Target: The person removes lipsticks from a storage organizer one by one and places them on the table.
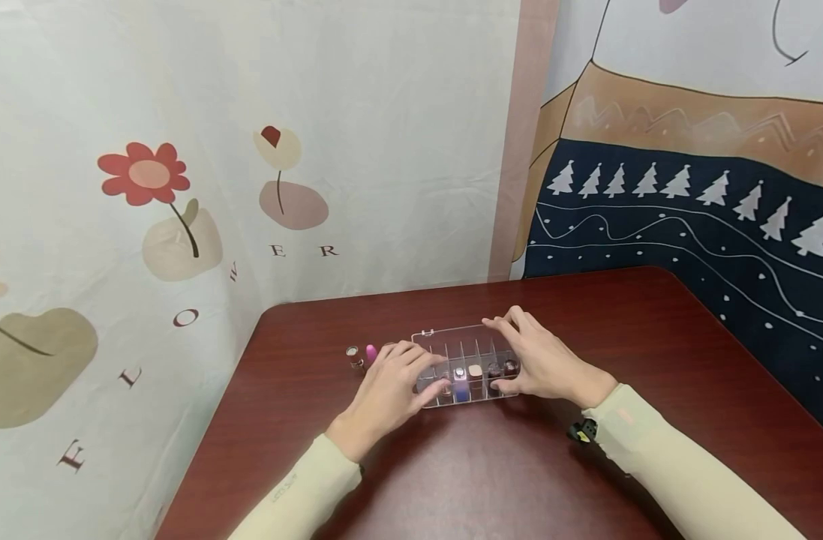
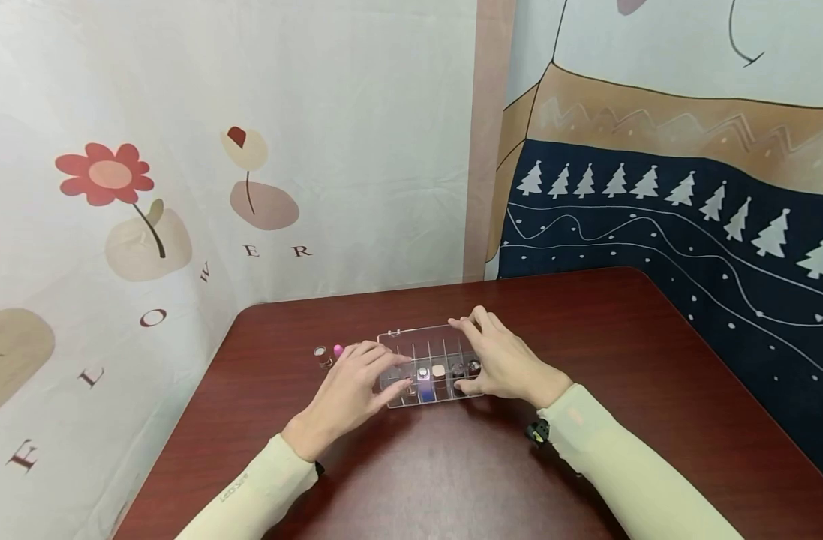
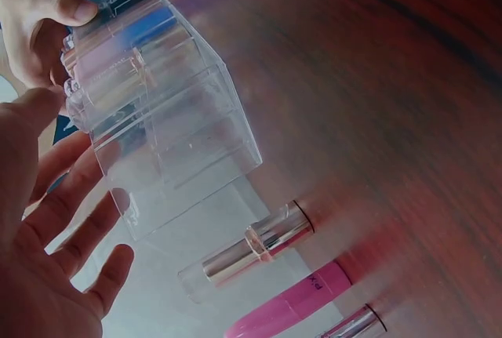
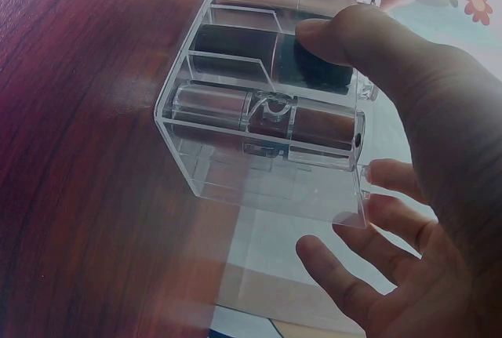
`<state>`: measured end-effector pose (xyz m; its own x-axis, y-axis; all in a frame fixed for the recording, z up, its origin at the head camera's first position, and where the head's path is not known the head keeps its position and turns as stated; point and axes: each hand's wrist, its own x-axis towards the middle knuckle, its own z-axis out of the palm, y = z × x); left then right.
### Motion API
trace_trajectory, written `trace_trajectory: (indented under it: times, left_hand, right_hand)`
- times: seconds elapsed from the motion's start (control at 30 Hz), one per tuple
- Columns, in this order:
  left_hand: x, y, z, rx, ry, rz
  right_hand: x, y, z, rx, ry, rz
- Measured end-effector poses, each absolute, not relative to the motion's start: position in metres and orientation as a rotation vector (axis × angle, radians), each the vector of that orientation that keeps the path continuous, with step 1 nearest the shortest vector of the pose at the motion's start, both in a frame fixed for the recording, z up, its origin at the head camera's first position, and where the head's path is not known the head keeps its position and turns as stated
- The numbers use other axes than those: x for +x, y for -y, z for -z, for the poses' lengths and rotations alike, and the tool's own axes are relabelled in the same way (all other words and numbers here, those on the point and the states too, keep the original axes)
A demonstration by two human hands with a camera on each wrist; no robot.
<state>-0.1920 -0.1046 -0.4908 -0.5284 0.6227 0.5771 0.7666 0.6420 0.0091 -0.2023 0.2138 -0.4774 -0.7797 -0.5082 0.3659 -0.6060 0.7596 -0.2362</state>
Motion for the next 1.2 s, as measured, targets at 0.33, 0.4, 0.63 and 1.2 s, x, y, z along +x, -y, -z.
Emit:
trace_trajectory:
  times: [0.33,0.4,0.63,1.2]
  left_hand:
    - [-0.1919,0.1030,0.4927,-1.077,2.308,0.332]
    - [-0.1914,0.1026,0.4927,-1.073,2.317,0.334]
    - [-0.1912,0.1016,0.4933,-1.073,2.328,0.355]
    - [-0.1880,0.1014,0.4920,-1.041,2.404,0.414]
  right_hand:
    - [-0.2015,-0.2140,0.4768,0.858,2.685,-0.499]
    - [-0.2016,-0.2140,0.4769,0.859,2.685,-0.498]
    - [-0.2018,-0.2137,0.4774,0.863,2.684,-0.501]
    - [-0.2018,-0.2135,0.4775,0.865,2.682,-0.491]
